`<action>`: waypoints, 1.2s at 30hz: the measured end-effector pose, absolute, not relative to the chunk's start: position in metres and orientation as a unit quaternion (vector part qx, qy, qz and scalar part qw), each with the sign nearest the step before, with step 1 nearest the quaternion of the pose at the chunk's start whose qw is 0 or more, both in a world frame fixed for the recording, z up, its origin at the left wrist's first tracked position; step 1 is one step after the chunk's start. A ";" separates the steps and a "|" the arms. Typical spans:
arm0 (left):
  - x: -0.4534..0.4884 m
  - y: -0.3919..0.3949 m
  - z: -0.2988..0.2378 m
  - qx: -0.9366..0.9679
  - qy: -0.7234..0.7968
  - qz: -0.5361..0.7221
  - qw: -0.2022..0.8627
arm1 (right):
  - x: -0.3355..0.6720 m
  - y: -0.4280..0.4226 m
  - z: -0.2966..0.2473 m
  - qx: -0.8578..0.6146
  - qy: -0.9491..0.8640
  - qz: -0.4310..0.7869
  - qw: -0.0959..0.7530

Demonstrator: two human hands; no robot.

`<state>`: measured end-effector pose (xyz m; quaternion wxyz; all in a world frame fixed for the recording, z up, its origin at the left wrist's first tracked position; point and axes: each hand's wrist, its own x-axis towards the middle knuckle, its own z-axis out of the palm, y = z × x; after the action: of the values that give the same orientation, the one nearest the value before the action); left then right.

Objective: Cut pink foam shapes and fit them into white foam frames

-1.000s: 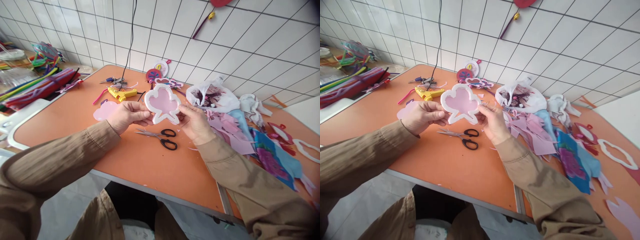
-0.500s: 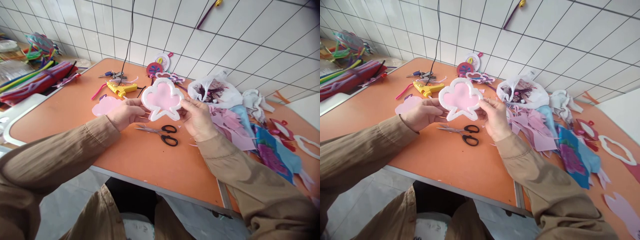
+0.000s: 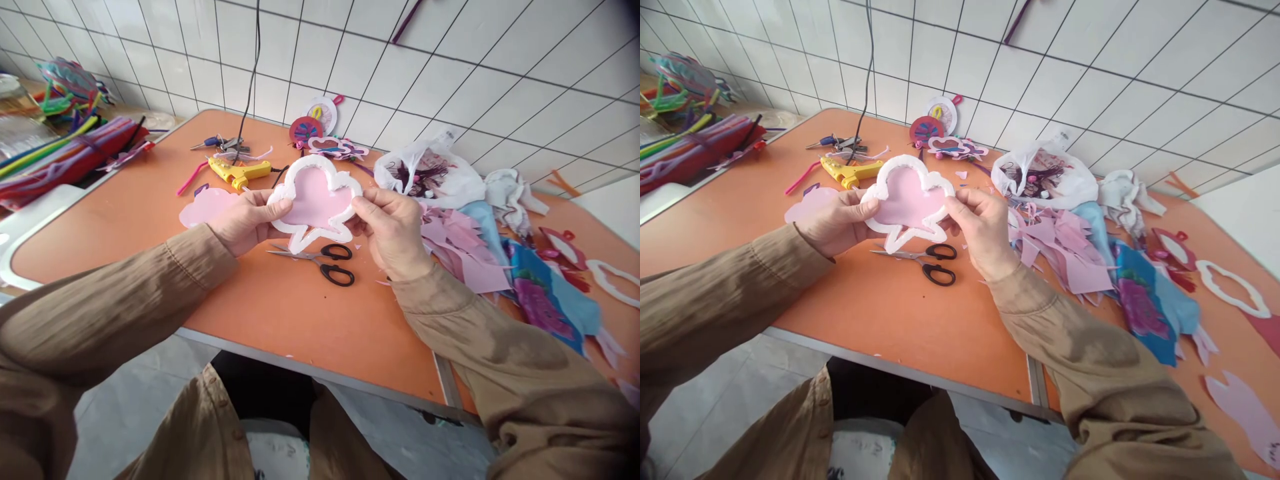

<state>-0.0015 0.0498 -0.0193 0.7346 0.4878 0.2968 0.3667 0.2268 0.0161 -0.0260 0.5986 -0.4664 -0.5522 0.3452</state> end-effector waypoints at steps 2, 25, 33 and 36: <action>-0.001 0.049 -0.019 0.487 0.312 0.359 0.733 | 0.227 0.016 -0.026 -0.462 -0.558 0.347 0.596; -0.001 0.048 -0.024 0.548 0.316 0.335 0.699 | 0.222 0.006 -0.021 -0.459 -0.586 0.263 0.613; 0.001 0.047 -0.024 0.558 0.322 0.346 0.682 | 0.222 0.007 -0.023 -0.464 -0.580 0.256 0.619; 0.001 0.047 -0.023 0.553 0.320 0.351 0.685 | 0.222 0.008 -0.024 -0.462 -0.575 0.260 0.623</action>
<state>0.0011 0.0466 -0.0230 0.6846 0.5528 0.3203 0.3511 0.2225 0.0080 -0.0240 0.6233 -0.4616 -0.5750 0.2604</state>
